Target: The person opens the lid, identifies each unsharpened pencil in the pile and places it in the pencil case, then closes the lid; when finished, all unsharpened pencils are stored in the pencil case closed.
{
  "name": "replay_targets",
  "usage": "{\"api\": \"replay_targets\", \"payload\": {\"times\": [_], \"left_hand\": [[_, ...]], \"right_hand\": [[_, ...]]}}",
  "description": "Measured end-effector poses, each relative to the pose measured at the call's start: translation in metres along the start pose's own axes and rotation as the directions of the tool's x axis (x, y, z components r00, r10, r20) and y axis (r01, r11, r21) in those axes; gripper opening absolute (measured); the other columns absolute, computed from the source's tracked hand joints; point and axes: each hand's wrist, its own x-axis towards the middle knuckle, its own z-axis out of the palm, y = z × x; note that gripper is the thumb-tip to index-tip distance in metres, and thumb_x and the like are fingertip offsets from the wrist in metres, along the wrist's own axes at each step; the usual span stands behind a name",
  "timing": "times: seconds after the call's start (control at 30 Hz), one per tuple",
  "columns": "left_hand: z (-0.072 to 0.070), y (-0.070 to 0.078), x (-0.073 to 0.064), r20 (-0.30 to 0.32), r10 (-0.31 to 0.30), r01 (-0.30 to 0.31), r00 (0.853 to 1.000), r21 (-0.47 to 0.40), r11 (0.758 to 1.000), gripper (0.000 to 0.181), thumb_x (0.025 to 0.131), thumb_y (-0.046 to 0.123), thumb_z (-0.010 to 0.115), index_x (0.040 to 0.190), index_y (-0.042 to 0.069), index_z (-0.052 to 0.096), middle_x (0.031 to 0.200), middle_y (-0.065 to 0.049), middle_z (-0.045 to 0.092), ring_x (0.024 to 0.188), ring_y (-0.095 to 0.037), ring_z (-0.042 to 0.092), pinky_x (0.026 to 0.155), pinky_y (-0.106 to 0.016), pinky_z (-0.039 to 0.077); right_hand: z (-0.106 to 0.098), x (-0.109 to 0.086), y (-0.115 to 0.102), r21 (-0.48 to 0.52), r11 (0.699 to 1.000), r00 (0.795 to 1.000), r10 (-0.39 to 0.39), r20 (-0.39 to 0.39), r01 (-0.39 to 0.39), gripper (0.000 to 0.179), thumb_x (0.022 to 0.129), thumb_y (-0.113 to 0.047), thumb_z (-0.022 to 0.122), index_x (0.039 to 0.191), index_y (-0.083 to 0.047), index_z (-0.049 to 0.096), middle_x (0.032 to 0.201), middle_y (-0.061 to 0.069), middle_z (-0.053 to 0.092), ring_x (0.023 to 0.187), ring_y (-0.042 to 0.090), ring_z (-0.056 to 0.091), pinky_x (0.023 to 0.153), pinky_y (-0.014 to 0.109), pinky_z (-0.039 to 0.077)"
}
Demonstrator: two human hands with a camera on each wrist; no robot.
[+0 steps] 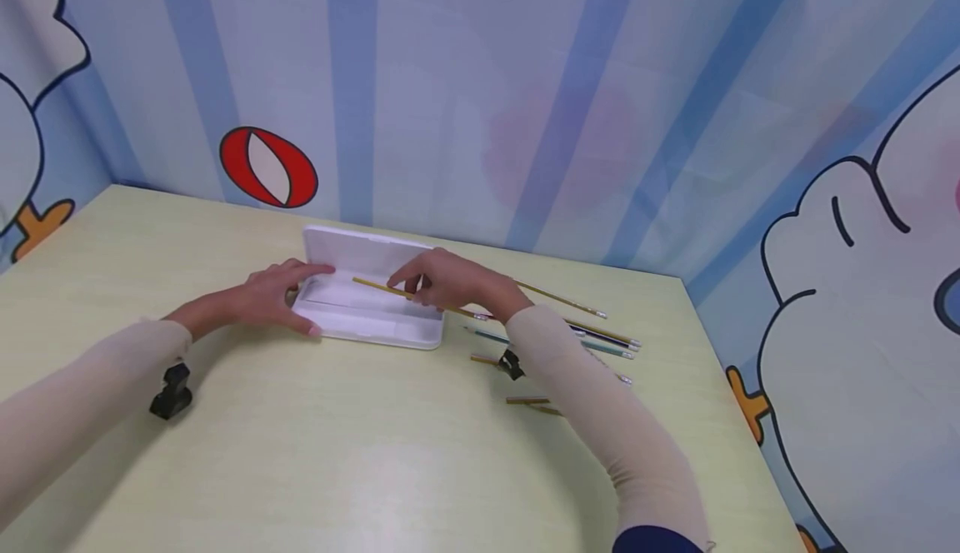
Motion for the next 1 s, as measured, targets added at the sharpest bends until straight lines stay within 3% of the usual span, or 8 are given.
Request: {"api": "replay_targets", "payload": {"times": [0.33, 0.63, 1.0], "left_hand": [[0.003, -0.005, 0.002, -0.008, -0.002, 0.002, 1.000, 0.004, 1.000, 0.100, 0.075, 0.050, 0.083, 0.155, 0.020, 0.032, 0.146, -0.023, 0.039, 0.135, -0.043, 0.035, 0.112, -0.068, 0.024], [0.003, -0.004, 0.002, -0.011, 0.004, -0.004, 1.000, 0.002, 1.000, 0.099, 0.075, 0.052, 0.083, 0.155, 0.021, 0.032, 0.148, -0.022, 0.037, 0.136, -0.043, 0.034, 0.112, -0.068, 0.023], [0.003, -0.004, 0.001, -0.013, -0.001, 0.001, 1.000, 0.006, 1.000, 0.100, 0.075, 0.051, 0.083, 0.155, 0.020, 0.032, 0.147, -0.022, 0.039, 0.134, -0.043, 0.035, 0.113, -0.067, 0.024]], "right_hand": [[0.009, 0.033, -0.009, -0.030, 0.994, 0.995, 0.101, 0.017, -0.100, 0.037, 0.096, -0.004, 0.059, 0.131, -0.015, 0.067, 0.113, 0.007, 0.072, 0.090, 0.015, 0.069, 0.066, 0.024, 0.056], [0.018, 0.046, -0.008, -0.100, 0.992, 0.997, 0.079, -0.023, -0.081, 0.036, 0.094, -0.002, 0.063, 0.129, -0.012, 0.069, 0.111, 0.007, 0.074, 0.095, 0.016, 0.069, 0.074, 0.022, 0.055], [0.025, 0.056, -0.009, -0.112, 0.993, 0.998, 0.042, -0.053, -0.048, 0.034, 0.094, -0.002, 0.065, 0.126, -0.011, 0.071, 0.109, 0.005, 0.074, 0.096, 0.014, 0.068, 0.086, 0.023, 0.055]]}}
